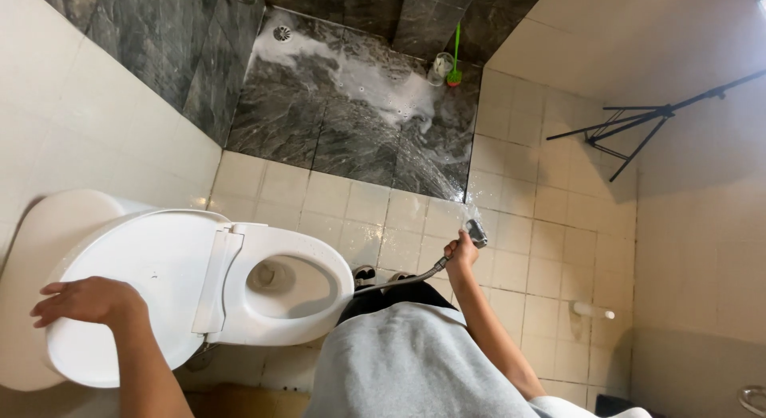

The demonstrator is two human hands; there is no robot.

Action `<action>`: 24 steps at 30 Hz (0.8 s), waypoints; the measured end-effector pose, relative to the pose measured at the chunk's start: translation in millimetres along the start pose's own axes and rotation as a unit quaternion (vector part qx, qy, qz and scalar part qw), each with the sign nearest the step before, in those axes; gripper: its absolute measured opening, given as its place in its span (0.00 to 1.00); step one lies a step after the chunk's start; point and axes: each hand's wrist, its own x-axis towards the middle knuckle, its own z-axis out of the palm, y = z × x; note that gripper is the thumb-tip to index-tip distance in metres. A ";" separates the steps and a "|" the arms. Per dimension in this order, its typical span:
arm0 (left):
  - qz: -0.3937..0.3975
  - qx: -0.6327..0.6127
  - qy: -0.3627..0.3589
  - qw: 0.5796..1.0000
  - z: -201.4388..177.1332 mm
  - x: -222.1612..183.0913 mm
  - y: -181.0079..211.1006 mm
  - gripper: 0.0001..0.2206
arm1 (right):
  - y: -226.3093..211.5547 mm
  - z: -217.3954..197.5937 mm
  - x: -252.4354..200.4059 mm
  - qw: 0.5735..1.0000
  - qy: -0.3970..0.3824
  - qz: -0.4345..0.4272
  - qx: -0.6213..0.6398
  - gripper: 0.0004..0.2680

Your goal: The recorder uses a bidet sprayer to spray water into the toilet bowl and across the bathroom floor, likely as part of a cleaning routine.

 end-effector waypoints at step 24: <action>-0.008 -0.045 0.005 0.999 2.3 1.1 -1.0 0.41 | -30.5 104.0 -126.4 0.920 -0.362 -0.005 -0.152 0.09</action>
